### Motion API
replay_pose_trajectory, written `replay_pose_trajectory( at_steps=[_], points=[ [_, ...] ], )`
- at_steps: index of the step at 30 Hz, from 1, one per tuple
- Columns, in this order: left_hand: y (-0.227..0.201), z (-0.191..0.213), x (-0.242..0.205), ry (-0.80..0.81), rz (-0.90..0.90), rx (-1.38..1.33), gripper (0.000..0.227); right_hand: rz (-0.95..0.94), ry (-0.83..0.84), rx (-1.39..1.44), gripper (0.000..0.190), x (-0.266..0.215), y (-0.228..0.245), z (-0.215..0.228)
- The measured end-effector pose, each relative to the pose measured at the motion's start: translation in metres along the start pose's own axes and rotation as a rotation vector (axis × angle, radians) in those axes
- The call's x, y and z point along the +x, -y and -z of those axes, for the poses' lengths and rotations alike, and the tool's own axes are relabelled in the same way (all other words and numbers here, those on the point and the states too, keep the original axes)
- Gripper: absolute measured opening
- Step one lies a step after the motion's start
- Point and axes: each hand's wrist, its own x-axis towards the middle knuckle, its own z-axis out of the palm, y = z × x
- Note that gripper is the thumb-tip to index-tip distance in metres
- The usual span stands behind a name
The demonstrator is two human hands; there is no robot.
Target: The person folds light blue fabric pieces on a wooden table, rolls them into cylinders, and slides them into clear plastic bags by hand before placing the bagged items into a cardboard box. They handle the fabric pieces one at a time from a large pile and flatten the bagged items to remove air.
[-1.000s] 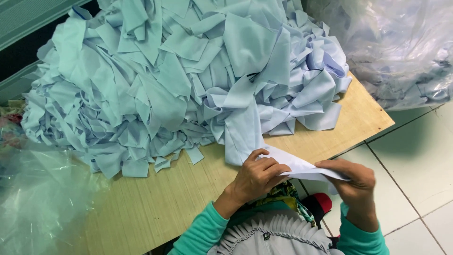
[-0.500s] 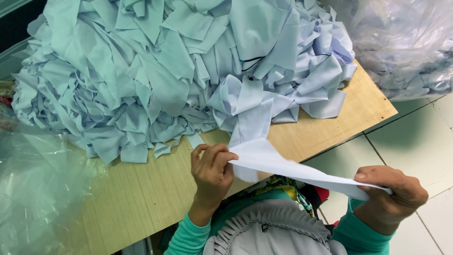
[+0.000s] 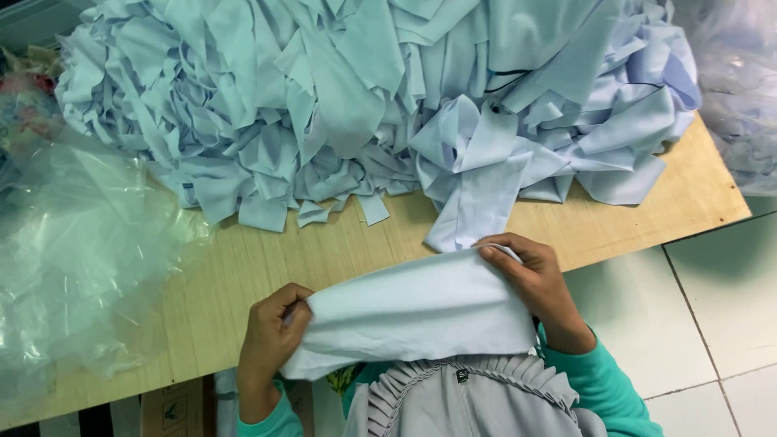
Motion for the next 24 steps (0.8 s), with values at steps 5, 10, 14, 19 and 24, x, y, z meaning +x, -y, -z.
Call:
replay_pose_trajectory(
  at_steps=[5,10,14,19,24],
  points=[
    [0.015,0.027,0.004,0.055,0.504,-0.133,0.02,0.121,0.114,-0.216,0.019,0.037,-0.008,-0.052],
    [0.011,0.038,0.018,-0.024,0.522,-0.129,0.025,0.242,0.074,-0.573,0.014,0.058,-0.023,-0.075],
    [0.016,0.041,0.032,-0.107,0.491,-0.044,0.026,0.428,-0.083,-0.85,0.008,0.074,-0.029,-0.08],
    [0.012,0.036,0.049,-0.13,0.43,0.118,0.026,0.474,-0.139,-0.887,0.012,0.09,-0.039,-0.082],
    [0.032,0.014,0.039,-0.228,0.21,0.553,0.029,0.482,-0.182,-0.706,0.006,0.078,-0.035,-0.056]
  ],
)
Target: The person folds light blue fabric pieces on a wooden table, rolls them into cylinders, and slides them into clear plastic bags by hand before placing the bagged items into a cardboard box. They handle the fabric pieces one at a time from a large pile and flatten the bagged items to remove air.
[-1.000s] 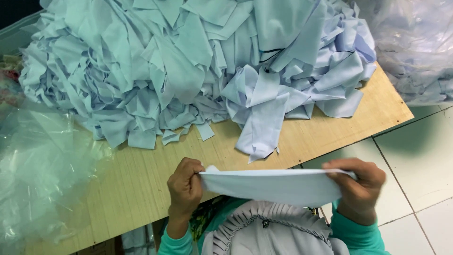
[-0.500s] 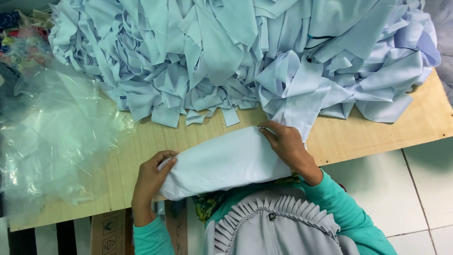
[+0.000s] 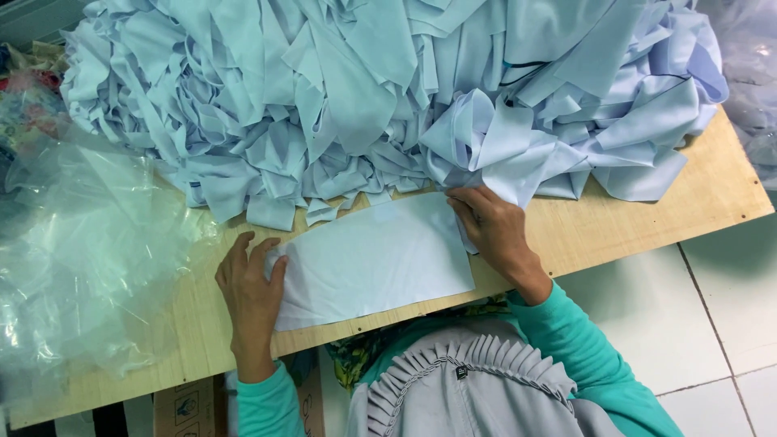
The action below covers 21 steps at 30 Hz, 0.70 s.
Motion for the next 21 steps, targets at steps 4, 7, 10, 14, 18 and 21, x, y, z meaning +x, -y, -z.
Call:
replay_pose_trajectory(
  at_steps=[4,7,10,14,18,21],
  points=[
    [-0.032,-0.022,-0.02,-0.048,-0.236,-0.179,0.024,0.047,-0.059,-0.118,0.027,-0.019,-0.031,0.028],
    [-0.062,-0.044,-0.028,-0.057,-0.417,-0.3,0.021,0.098,-0.073,-0.278,0.031,-0.035,-0.07,0.032],
    [-0.096,-0.052,-0.033,-0.008,-0.515,-0.414,0.02,0.03,-0.111,-0.193,0.014,-0.047,-0.095,0.039],
    [-0.124,-0.058,-0.037,0.094,-0.541,-0.546,0.021,-0.219,-0.17,0.409,0.01,-0.046,-0.077,0.081],
    [-0.131,-0.07,-0.04,0.127,-0.551,-0.561,0.021,-0.446,-0.341,0.754,0.012,-0.063,-0.105,0.106],
    [-0.139,-0.074,-0.039,0.173,-0.554,-0.562,0.024,-0.494,-0.575,0.909,0.021,-0.072,-0.132,0.119]
  ],
)
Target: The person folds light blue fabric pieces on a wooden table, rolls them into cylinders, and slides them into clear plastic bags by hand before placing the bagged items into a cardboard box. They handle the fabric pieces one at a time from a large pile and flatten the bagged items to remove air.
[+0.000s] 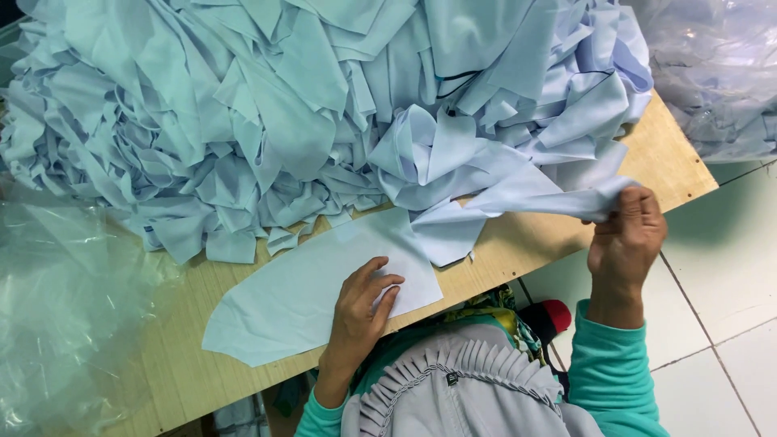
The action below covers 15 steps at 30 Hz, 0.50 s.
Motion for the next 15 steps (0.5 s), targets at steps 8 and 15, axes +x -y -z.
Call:
replay_pose_trajectory(
  at_steps=[8,15],
  points=[
    [-0.009,-0.018,0.02,0.015,-0.099,-0.025,0.019,-0.121,-0.434,0.419,0.029,0.014,0.028,0.026],
    [-0.024,-0.041,0.056,-0.049,-0.197,0.021,0.019,-0.155,-0.31,0.273,0.035,0.014,0.024,0.025]
  ],
)
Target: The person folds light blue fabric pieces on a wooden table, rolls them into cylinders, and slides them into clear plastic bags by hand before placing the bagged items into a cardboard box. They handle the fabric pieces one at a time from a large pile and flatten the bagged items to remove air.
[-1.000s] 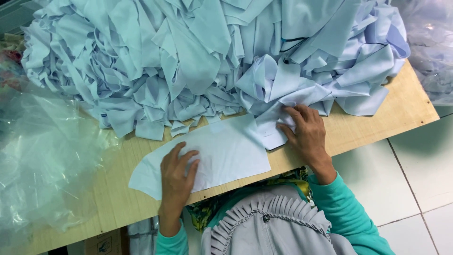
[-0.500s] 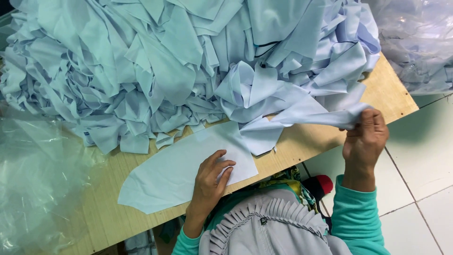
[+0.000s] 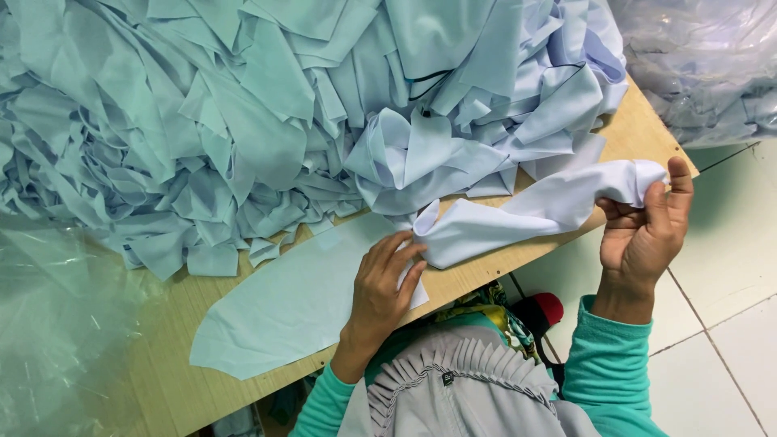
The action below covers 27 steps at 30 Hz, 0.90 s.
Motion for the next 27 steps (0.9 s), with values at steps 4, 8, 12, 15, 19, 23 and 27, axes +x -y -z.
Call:
replay_pose_trajectory(
  at_steps=[4,8,12,15,19,23,27],
  points=[
    [0.003,-0.024,0.024,0.033,-0.041,0.301,0.054,-0.015,-0.015,-0.017,0.033,0.001,-0.005,0.003],
    [0.002,-0.043,0.036,-0.047,-0.109,0.255,0.031,-0.015,-0.017,-0.043,0.026,0.002,-0.004,0.008],
    [-0.002,-0.02,0.029,-0.058,-0.16,0.055,0.03,-0.019,-0.038,-0.049,0.025,0.006,-0.001,0.016],
    [-0.006,0.014,0.019,-0.102,-0.255,-0.132,0.025,-0.038,-0.028,-0.022,0.024,0.004,0.001,0.016],
    [-0.007,0.057,-0.006,-0.088,-0.334,0.036,0.018,-0.048,0.084,-0.098,0.019,-0.007,-0.003,0.003],
    [-0.003,0.077,-0.038,0.103,-0.224,0.281,0.016,0.034,0.226,-0.496,0.017,-0.013,-0.022,-0.007],
    [0.005,0.074,-0.073,0.286,-0.001,0.056,0.028,0.21,0.364,-0.699,0.018,-0.019,-0.034,-0.013]
  ],
)
